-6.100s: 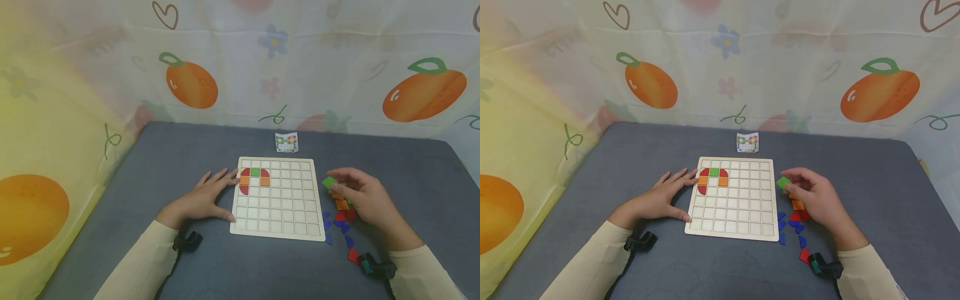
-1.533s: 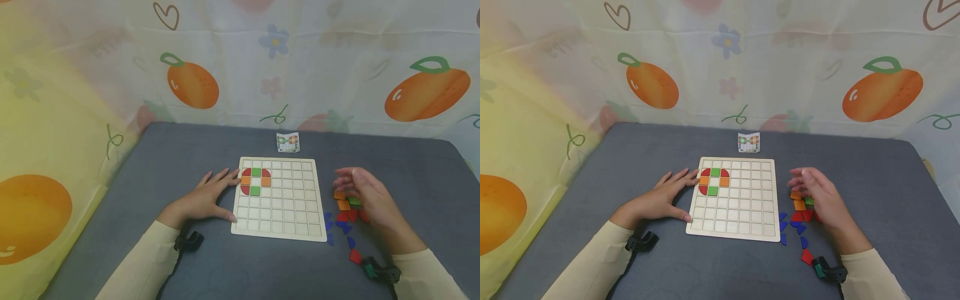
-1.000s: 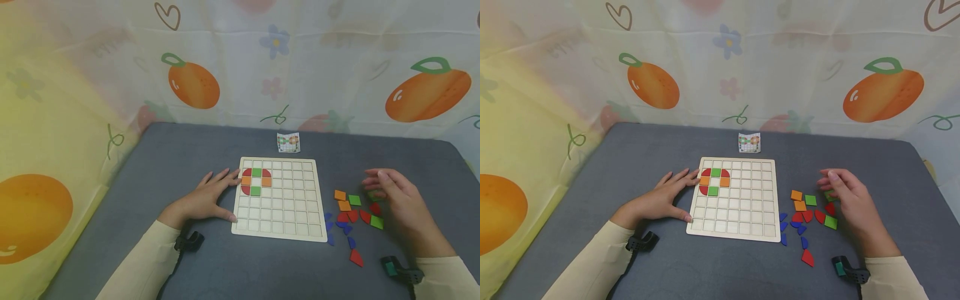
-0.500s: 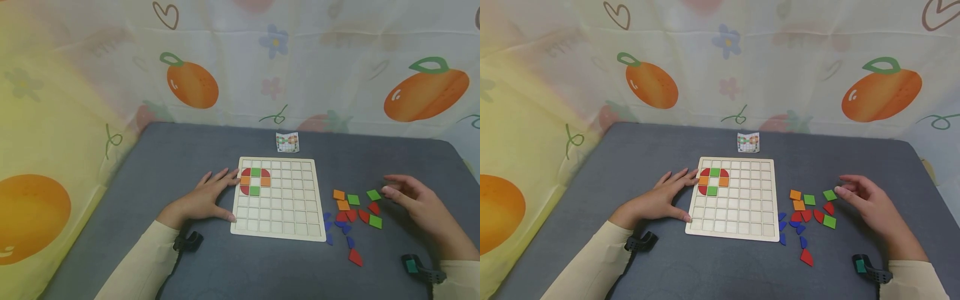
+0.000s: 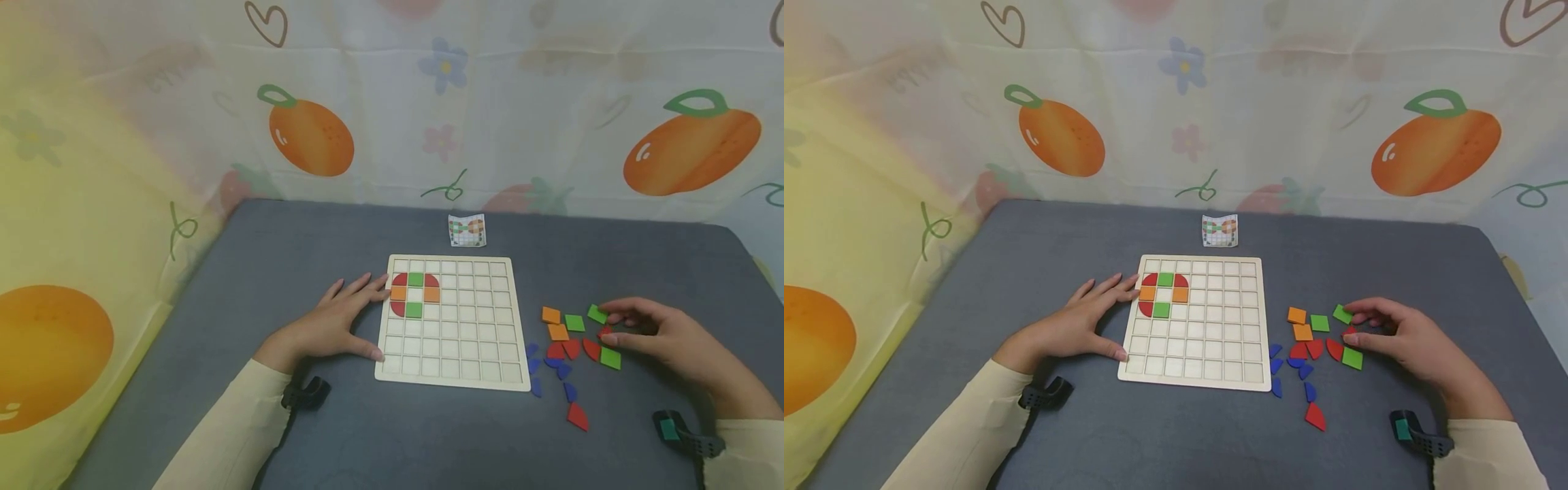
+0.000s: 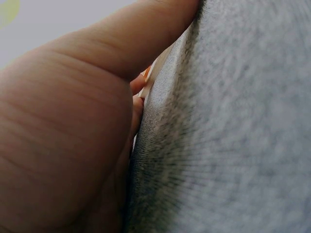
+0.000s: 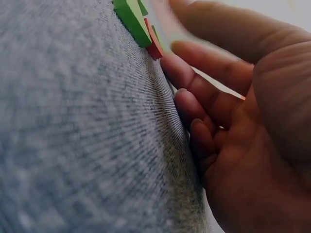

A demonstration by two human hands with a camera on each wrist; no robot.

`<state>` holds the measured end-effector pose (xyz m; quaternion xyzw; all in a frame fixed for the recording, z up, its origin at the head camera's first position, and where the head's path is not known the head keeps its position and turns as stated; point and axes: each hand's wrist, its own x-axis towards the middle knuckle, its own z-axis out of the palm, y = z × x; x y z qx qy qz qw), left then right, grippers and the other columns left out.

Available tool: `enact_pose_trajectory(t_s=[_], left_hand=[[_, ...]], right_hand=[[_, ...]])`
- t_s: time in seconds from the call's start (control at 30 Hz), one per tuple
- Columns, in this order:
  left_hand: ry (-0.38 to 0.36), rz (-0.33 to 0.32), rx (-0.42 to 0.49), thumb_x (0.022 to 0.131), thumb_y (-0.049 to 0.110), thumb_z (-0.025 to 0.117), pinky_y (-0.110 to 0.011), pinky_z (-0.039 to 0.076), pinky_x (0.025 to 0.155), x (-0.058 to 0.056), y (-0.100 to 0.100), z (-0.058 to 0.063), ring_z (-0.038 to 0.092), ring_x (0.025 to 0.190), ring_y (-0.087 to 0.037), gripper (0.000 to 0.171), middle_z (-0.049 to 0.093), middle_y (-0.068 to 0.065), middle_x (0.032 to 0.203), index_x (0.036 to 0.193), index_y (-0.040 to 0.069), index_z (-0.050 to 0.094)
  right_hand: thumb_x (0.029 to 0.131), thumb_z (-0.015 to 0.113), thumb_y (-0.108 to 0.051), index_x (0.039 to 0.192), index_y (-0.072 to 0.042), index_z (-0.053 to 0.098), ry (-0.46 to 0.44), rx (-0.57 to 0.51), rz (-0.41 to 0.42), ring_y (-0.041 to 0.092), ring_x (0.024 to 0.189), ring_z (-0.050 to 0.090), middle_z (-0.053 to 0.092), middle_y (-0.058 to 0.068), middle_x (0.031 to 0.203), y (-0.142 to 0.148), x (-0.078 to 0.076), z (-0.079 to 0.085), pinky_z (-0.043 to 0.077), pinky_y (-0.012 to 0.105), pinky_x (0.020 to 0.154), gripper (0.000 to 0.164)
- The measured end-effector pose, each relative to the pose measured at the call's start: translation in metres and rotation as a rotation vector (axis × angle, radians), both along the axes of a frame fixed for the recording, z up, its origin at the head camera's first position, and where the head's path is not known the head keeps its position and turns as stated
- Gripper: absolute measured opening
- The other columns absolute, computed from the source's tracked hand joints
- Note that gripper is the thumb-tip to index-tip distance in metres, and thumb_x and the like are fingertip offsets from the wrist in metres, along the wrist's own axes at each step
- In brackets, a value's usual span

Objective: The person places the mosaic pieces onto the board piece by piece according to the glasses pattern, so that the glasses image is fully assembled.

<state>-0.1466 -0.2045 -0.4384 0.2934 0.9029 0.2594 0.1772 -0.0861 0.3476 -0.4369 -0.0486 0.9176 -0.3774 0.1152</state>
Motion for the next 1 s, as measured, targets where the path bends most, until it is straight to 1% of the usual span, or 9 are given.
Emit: enact_pose_trajectory(t_s=[0.1,0.27,0.43,0.63,0.83,1.0], left_hand=[[0.0,0.003,0.005,0.077,0.068,0.091,-0.056,-0.008,0.128,-0.0001,-0.0001,0.0003,0.0,0.165,-0.02,0.112,0.011,0.01,0.181,0.17,0.027,0.042],[-0.002,0.009,0.004,0.077,0.069,0.091,-0.055,-0.008,0.128,-0.0001,-0.0003,0.0003,0.0,0.165,-0.018,0.113,0.011,0.01,0.181,0.17,0.029,0.041],[-0.004,0.004,0.008,0.077,0.069,0.091,-0.056,-0.008,0.128,-0.0005,-0.0009,-0.0003,0.0,0.165,-0.019,0.113,0.011,0.01,0.181,0.17,0.028,0.042],[-0.002,0.001,0.009,0.077,0.067,0.092,-0.057,-0.008,0.128,-0.0008,-0.0002,-0.0015,0.0,0.166,-0.02,0.113,0.011,0.011,0.18,0.17,0.027,0.042],[0.005,0.004,0.006,0.077,0.067,0.092,-0.057,-0.008,0.128,0.0,-0.0001,-0.0016,0.001,0.166,-0.02,0.112,0.011,0.011,0.18,0.17,0.027,0.042],[0.006,0.002,0.006,0.077,0.067,0.092,-0.057,-0.008,0.128,0.0011,0.0001,-0.0006,0.001,0.166,-0.021,0.113,0.011,0.01,0.18,0.17,0.026,0.041]], right_hand=[[0.102,0.082,-0.032,0.148,-0.003,0.063,-0.015,0.05,0.025,0.007,0.106,0.055,0.065,0.011,0.129,0.0,-0.0023,0.0011,0.051,0.023,0.08,0.058],[0.102,0.082,-0.028,0.142,-0.002,0.065,0.0,0.061,0.019,0.01,0.103,0.057,0.065,0.013,0.128,0.0006,-0.0033,0.001,0.052,0.025,0.078,0.051],[0.102,0.082,-0.025,0.133,0.0,0.068,0.011,0.095,0.002,0.014,0.098,0.059,0.066,0.014,0.122,0.0024,-0.0031,0.0003,0.051,0.028,0.075,0.042],[0.103,0.081,-0.024,0.128,0.0,0.072,0.016,0.132,0.001,0.014,0.092,0.058,0.066,0.009,0.112,0.0024,-0.0021,0.0021,0.05,0.029,0.072,0.036],[0.102,0.082,-0.023,0.12,-0.003,0.07,0.026,0.117,0.0,0.013,0.088,0.06,0.067,0.006,0.106,0.0017,-0.001,0.003,0.05,0.029,0.071,0.03],[0.103,0.081,-0.019,0.114,-0.003,0.068,0.045,0.055,-0.02,0.016,0.082,0.062,0.069,0.004,0.098,0.0005,0.0012,0.0039,0.049,0.03,0.068,0.024]])
